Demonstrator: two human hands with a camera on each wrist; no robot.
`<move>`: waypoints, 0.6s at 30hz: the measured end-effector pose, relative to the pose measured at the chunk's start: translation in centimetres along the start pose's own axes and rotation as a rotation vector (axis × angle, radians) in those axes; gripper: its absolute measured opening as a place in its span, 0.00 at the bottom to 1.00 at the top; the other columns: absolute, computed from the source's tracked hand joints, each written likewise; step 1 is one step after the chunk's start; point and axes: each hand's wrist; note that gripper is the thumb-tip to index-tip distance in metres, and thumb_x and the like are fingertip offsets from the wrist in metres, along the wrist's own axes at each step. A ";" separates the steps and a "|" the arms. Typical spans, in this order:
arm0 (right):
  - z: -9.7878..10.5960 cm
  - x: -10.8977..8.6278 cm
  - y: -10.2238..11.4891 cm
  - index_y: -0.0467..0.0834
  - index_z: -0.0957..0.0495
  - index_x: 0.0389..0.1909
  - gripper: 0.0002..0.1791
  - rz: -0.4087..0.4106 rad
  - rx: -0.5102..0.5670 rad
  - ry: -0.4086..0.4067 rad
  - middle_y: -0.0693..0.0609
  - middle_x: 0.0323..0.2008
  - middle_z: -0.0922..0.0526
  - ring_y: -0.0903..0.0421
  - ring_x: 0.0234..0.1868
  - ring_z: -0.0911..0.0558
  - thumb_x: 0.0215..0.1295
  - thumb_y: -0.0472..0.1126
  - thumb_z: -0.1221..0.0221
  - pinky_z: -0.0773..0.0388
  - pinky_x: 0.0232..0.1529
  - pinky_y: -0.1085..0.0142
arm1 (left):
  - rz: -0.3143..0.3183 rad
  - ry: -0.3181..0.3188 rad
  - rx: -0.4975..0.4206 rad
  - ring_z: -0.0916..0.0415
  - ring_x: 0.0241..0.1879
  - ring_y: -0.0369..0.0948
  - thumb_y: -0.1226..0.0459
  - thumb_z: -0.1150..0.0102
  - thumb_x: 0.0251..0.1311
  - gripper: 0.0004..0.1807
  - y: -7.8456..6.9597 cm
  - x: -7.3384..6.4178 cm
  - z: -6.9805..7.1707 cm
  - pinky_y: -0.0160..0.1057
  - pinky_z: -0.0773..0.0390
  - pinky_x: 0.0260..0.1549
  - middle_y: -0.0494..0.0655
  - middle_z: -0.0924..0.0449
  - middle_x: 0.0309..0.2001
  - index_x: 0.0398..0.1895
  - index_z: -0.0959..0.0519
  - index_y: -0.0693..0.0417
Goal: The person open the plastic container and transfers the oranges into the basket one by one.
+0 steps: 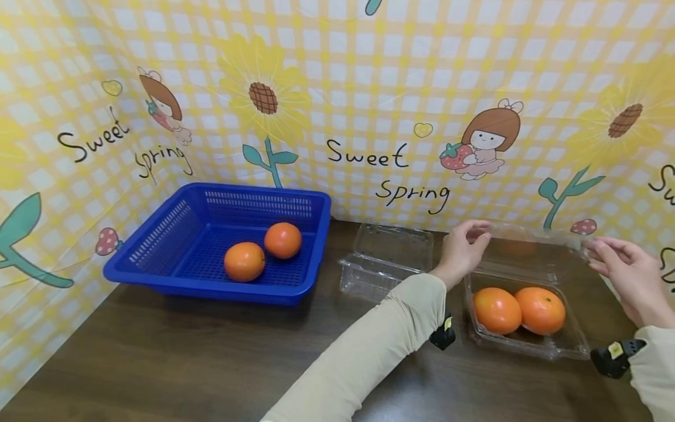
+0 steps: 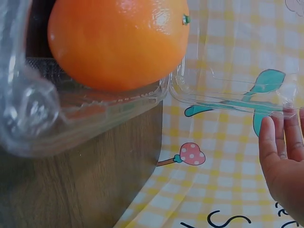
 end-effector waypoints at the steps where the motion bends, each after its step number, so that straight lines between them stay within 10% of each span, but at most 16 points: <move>1: 0.4 0.7 -1.2 0.46 0.32 0.52 0.21 0.007 0.048 -0.001 0.64 0.40 0.24 0.72 0.38 0.24 0.59 0.47 0.46 0.26 0.31 0.78 | 0.009 0.000 -0.004 0.25 0.37 0.30 0.65 0.45 0.56 0.10 0.1 0.0 -0.1 0.25 0.30 0.32 0.39 0.21 0.37 0.41 0.21 0.49; 18: 0.0 2.1 -3.5 0.44 0.31 0.50 0.21 -0.064 0.306 0.015 0.62 0.33 0.20 0.70 0.34 0.22 0.57 0.49 0.45 0.25 0.28 0.76 | 0.138 0.037 -0.036 0.29 0.45 0.36 0.66 0.44 0.54 0.20 1.0 -0.5 -0.6 0.29 0.31 0.40 0.40 0.25 0.44 0.52 0.27 0.43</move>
Point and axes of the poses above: each hand's wrist, its own x-axis towards the middle knuckle, its own z-axis out of the back of the hand, y = z × x
